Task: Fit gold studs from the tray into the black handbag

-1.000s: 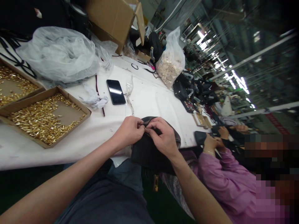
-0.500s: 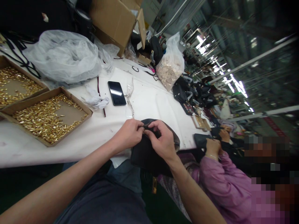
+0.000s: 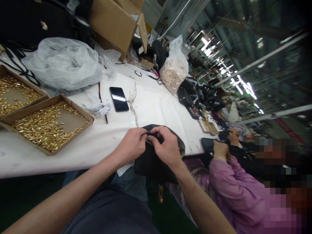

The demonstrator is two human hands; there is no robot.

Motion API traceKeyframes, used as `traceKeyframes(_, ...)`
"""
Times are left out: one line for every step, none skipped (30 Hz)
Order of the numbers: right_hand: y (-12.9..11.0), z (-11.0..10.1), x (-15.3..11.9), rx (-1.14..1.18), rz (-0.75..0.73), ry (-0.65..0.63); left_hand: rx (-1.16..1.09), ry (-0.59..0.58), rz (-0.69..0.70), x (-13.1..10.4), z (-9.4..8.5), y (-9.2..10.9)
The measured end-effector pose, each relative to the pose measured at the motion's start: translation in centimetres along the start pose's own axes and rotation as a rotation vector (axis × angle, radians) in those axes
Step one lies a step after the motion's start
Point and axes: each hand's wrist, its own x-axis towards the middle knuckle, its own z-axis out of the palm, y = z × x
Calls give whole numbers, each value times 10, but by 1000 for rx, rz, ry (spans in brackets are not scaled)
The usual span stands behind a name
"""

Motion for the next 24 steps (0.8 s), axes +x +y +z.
traceKeyframes(0, 0, 0, -1, 4, -1, 2, -4, 7, -1, 0, 0)
traceKeyframes(0, -1, 0, -3, 6, 0, 6, -7, 12, -1, 0, 0)
traceKeyframes(0, -1, 0, -8, 4, 2, 11, -12, 15, -1, 0, 0)
traceKeyframes(-1, -1, 0, -14, 1, 3, 17, -14, 13, -1, 0, 0)
traceKeyframes(-1, -2, 0, -19, -2, 0, 18, -13, 7, -1, 0, 1)
traceKeyframes(-2, -3, -1, -21, -6, -5, 14, -8, -6, -2, 1, 2)
traceKeyframes(-2, -4, -3, -20, -9, -10, 4, -4, -23, -2, 1, 2)
traceKeyframes(-2, -5, -4, -16, -14, -13, -17, -3, -43, -3, 1, 3)
traceKeyframes(-2, -6, -7, -10, -17, -12, -47, -4, -67, -4, 1, 4)
traceKeyframes(-2, -7, -9, 1, -19, -12, -84, -7, -92, -5, 2, 5)
traceKeyframes(-2, -7, -11, 14, -19, -15, -120, -8, -117, -7, 2, 5)
traceKeyframes(-1, -8, -14, 27, -18, -22, -153, -4, -139, -8, 2, 6)
traceKeyframes(0, -8, -16, 39, -20, -32, -181, 7, -161, -10, 3, 5)
traceKeyframes(1, -7, -18, 47, -28, -43, -202, 20, -181, -11, 3, 5)
traceKeyframes(2, -7, -19, 51, -45, -54, -217, 34, -198, -13, 4, 4)
traceKeyframes(3, -7, -20, 52, -69, -62, -229, 45, -211, -14, 5, 3)
traceKeyframes(4, -7, -20, 54, -95, -69, -238, 57, -220, -15, 6, 3)
traceKeyframes(5, -7, -20, 57, -117, -75, -245, 66, -227, -16, 7, 2)
traceKeyframes(5, -7, -20, 62, -132, -82, -249, 74, -230, -18, 8, 2)
traceKeyframes(6, -8, -20, 66, -139, -91, -251, 82, -230, -19, 9, 1)
traceKeyframes(6, -8, -19, 66, -142, -99, -250, 90, -227, -20, 10, 1)
traceKeyframes(6, -9, -19, 63, -142, -109, -249, 96, -223, -21, 11, 1)
traceKeyframes(6, -10, -19, 54, -140, -120, -247, 101, -220, -22, 12, 2)
traceKeyframes(6, -10, -20, 42, -138, -133, -244, 107, -217, -23, 13, 2)
